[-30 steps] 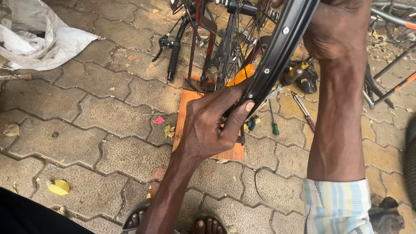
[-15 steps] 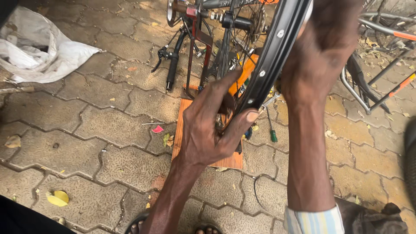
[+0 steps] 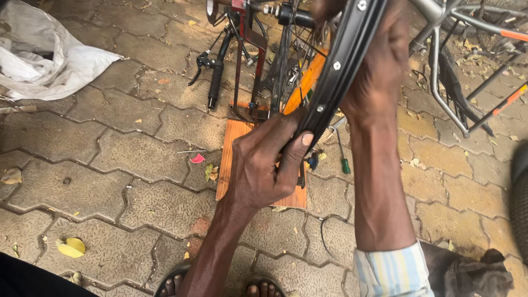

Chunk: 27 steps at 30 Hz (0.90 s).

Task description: The person mounts a bicycle tire onto a wheel rim, pressing and working the tire bead over the rim edge with both hands while the wheel rests on a repair stand. They rotate the wheel and repeat the pressing motion around the rim to seat the tire.

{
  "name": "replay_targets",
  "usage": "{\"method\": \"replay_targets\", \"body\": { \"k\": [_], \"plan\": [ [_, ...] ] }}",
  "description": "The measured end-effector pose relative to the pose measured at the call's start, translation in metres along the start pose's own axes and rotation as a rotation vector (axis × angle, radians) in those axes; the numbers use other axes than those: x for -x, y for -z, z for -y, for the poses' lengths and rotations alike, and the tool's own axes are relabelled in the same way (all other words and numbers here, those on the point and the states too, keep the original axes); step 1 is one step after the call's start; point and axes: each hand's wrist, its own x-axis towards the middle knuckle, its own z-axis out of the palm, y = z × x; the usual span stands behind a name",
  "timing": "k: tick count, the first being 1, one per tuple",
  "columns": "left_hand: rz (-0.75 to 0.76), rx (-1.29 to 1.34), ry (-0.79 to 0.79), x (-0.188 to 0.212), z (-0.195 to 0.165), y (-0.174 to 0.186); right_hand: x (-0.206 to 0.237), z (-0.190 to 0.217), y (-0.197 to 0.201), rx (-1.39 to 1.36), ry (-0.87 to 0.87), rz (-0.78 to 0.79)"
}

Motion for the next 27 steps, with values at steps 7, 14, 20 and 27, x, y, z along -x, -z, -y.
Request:
{"method": "replay_targets", "body": {
  "k": [7,14,20,27],
  "plan": [
    [0.008,0.007,0.051,-0.003,-0.004,0.000,-0.006,0.015,-0.019,0.403,0.139,-0.314],
    [0.014,0.035,0.064,-0.007,-0.007,0.005,-0.023,0.026,-0.010,0.522,0.254,-0.040],
    [-0.007,0.091,0.012,-0.005,-0.006,0.002,-0.015,0.058,0.015,0.422,-0.129,0.067],
    [-0.002,0.025,-0.003,-0.010,-0.002,-0.001,-0.004,0.027,-0.022,0.526,0.241,-0.113]
  ]
}}
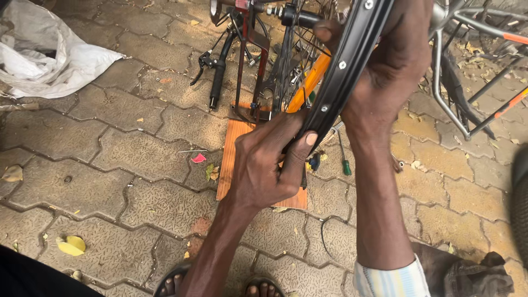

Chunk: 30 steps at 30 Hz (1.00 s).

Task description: The person mounts a bicycle tire onto a wheel rim, pressing and working the tire bead over the rim edge with both hands while the wheel rests on a repair stand. They rotate the wheel and repeat the pressing motion around the rim to seat the tire.

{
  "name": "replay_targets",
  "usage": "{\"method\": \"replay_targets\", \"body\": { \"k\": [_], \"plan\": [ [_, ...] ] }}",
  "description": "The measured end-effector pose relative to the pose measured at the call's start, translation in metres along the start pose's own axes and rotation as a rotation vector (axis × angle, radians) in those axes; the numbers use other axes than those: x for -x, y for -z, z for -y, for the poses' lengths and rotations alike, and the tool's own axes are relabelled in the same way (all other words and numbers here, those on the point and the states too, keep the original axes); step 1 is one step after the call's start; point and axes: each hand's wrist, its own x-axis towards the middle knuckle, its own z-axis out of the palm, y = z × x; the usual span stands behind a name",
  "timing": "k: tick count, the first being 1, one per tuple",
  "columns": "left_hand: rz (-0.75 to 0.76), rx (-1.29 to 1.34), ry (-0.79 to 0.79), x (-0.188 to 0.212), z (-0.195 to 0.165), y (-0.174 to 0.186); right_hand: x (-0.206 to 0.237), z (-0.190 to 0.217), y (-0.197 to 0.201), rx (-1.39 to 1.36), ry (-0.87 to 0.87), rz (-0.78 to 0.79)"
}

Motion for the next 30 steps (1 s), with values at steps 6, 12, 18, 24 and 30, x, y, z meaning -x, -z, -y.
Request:
{"method": "replay_targets", "body": {
  "k": [6,12,18,24,30],
  "plan": [
    [-0.145,0.066,-0.013,-0.011,-0.009,-0.006,0.001,0.002,0.021,-0.148,-0.005,-0.004],
    [-0.026,0.017,0.005,-0.001,-0.005,0.007,0.007,-0.022,0.030,-0.132,-0.050,0.094],
    [-0.002,-0.057,-0.014,0.003,0.000,0.005,0.000,-0.025,0.045,0.154,-0.151,0.157],
    [0.009,-0.037,0.052,0.007,-0.005,0.007,-0.003,-0.029,0.022,-0.294,-0.257,0.087],
    [-0.029,-0.002,0.006,0.008,0.001,0.001,0.007,-0.036,0.026,-0.259,-0.141,0.113]
  ]
}}
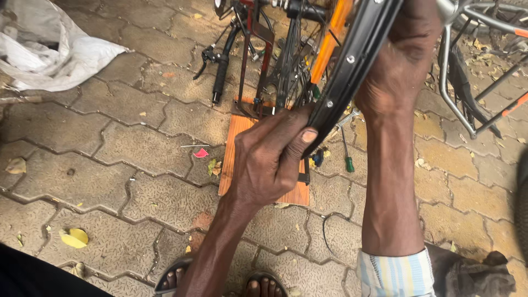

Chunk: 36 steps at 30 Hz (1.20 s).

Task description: The person mounts a bicycle tire onto a wheel rim, pressing and working the tire bead over the rim edge with both hands while the wheel rests on a repair stand. They rotate the wheel and repeat the pressing motion around the rim to seat the tire.

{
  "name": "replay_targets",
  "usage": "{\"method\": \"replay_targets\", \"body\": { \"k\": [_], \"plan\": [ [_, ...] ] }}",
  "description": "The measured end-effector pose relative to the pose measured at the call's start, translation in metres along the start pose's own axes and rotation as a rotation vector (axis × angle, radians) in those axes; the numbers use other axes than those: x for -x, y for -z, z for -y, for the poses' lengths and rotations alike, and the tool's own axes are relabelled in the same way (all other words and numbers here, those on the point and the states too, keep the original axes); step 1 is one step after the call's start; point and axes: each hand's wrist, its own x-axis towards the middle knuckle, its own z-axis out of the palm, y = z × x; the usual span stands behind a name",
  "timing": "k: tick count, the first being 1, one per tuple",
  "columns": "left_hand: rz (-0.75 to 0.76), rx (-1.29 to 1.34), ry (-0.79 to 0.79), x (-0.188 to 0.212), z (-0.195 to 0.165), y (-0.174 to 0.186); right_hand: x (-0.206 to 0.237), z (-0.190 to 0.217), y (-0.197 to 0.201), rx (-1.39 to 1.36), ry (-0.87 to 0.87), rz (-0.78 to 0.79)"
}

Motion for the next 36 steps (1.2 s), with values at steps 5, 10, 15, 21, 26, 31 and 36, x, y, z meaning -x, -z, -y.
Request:
{"method": "replay_targets", "body": {
  "k": [5,10,15,21,26,31,36],
  "plan": [
    [-0.004,0.005,0.017,0.001,-0.002,0.000,-0.006,-0.011,0.002,1.021,0.280,-0.359],
    [0.013,0.042,0.051,-0.004,-0.004,0.002,-0.011,0.014,0.007,0.479,0.210,0.006],
    [0.001,0.057,0.056,-0.004,-0.006,0.002,-0.014,0.043,0.006,0.211,-0.011,0.111],
    [0.009,0.039,0.067,-0.008,-0.005,0.002,-0.007,0.022,-0.023,0.136,0.144,-0.024],
    [-0.117,0.180,0.042,-0.017,-0.006,-0.007,-0.003,0.037,-0.012,0.076,0.086,-0.129],
    [-0.039,-0.010,-0.012,-0.016,-0.003,0.004,0.012,0.029,-0.014,-0.002,0.041,-0.121],
    [-0.031,-0.029,-0.127,-0.005,-0.006,0.004,0.020,0.010,-0.007,0.109,-0.141,-0.157]
  ]
}}
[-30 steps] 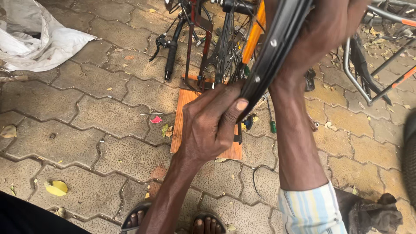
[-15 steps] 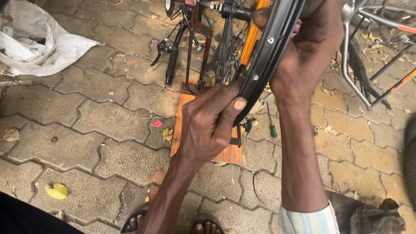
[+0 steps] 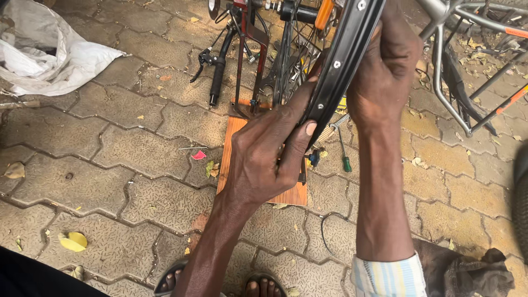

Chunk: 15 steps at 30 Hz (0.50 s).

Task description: The person mounts a bicycle tire onto a wheel rim, pressing and working the tire bead over the rim edge with both hands while the wheel rests on a repair stand. They rotate the wheel and repeat the pressing motion around the rim to seat the tire.

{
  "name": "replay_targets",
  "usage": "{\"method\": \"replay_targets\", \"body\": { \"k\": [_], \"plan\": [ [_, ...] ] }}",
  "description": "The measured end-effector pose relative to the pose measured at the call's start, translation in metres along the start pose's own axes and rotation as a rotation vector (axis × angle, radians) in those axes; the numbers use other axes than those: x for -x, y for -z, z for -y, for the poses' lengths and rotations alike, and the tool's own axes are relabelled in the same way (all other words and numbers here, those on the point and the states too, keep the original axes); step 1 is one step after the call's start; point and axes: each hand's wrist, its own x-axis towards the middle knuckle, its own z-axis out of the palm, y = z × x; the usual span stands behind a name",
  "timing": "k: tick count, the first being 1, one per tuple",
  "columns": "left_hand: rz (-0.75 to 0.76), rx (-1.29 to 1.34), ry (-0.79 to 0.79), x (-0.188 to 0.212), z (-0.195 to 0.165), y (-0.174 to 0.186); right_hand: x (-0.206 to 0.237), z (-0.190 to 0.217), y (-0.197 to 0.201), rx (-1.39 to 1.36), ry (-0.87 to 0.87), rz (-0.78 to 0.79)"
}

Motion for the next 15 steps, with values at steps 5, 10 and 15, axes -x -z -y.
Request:
{"method": "replay_targets", "body": {
  "k": [5,10,15],
  "plan": [
    [0.041,-0.102,0.036,0.002,0.000,-0.002,-0.013,0.005,-0.004,-0.212,0.002,0.144],
    [0.048,-0.074,0.096,0.002,0.001,-0.004,-0.015,0.018,-0.020,-0.282,-0.040,0.040],
    [0.012,-0.062,0.045,0.003,0.003,-0.004,-0.008,0.022,-0.028,-0.127,0.067,-0.031]
  ]
}}
